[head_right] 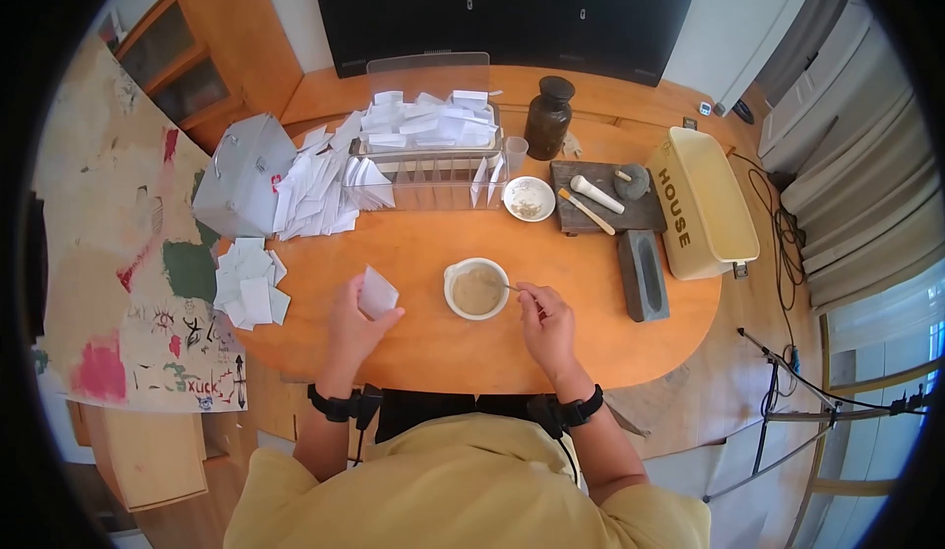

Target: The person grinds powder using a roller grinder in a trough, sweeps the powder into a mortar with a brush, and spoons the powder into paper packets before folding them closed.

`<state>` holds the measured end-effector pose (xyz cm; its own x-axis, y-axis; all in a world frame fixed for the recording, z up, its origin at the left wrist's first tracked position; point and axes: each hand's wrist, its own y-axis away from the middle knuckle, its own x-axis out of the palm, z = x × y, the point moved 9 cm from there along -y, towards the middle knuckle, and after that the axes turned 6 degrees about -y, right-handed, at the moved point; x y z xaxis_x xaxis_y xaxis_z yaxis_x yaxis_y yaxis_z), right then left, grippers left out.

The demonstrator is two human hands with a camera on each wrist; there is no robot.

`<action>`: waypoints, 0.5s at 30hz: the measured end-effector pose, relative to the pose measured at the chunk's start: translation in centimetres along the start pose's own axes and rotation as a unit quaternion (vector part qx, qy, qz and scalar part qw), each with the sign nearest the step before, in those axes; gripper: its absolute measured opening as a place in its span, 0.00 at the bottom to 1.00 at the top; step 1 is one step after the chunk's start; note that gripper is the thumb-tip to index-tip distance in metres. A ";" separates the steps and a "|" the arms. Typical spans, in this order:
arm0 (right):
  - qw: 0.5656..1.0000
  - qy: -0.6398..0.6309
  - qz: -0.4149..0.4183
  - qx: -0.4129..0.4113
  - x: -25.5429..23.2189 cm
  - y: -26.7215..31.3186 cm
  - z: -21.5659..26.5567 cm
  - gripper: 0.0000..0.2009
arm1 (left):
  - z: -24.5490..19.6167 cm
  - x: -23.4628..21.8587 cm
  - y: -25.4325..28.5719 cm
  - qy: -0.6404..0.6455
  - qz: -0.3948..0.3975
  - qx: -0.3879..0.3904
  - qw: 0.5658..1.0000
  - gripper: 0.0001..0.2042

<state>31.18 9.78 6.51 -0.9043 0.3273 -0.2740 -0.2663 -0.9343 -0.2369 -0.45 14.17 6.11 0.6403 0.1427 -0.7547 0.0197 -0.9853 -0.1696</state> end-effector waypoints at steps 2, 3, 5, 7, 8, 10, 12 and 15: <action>1.000 -0.014 -0.004 0.021 0.0 0.1 -0.6 0.07 | -1.7 0.5 1.1 0.001 0.010 0.026 1.000 0.36; 0.999 -0.033 -0.005 0.040 0.1 0.1 -1.1 0.08 | -2.4 0.8 1.5 -0.007 0.011 0.040 0.999 0.36; 0.995 -0.069 -0.005 0.078 0.2 0.2 -2.1 0.08 | -3.4 1.1 1.9 -0.015 0.017 0.063 0.998 0.35; 0.989 -0.099 -0.002 0.110 0.3 0.2 -2.4 0.09 | -4.0 1.5 2.2 -0.017 0.030 0.078 0.996 0.35; 0.985 -0.115 0.000 0.126 0.4 0.2 -2.5 0.09 | -4.1 1.7 2.2 -0.021 0.031 0.087 0.995 0.35; 0.984 -0.115 0.002 0.138 0.6 0.2 -2.7 0.09 | -4.1 2.1 2.3 -0.029 0.035 0.108 0.993 0.35; 0.983 -0.109 0.011 0.148 0.9 0.1 -2.9 0.09 | -4.3 2.3 2.3 -0.028 0.045 0.109 0.993 0.35; 0.980 -0.111 0.034 0.160 1.7 0.1 -3.7 0.09 | -4.7 2.5 2.2 -0.037 0.045 0.113 0.992 0.35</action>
<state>30.90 10.70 2.54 -0.9642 0.2580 -0.0617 -0.2627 -0.9608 0.0884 4.83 11.90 6.85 0.5730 0.0700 -0.8166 -0.2122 -0.9497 -0.2304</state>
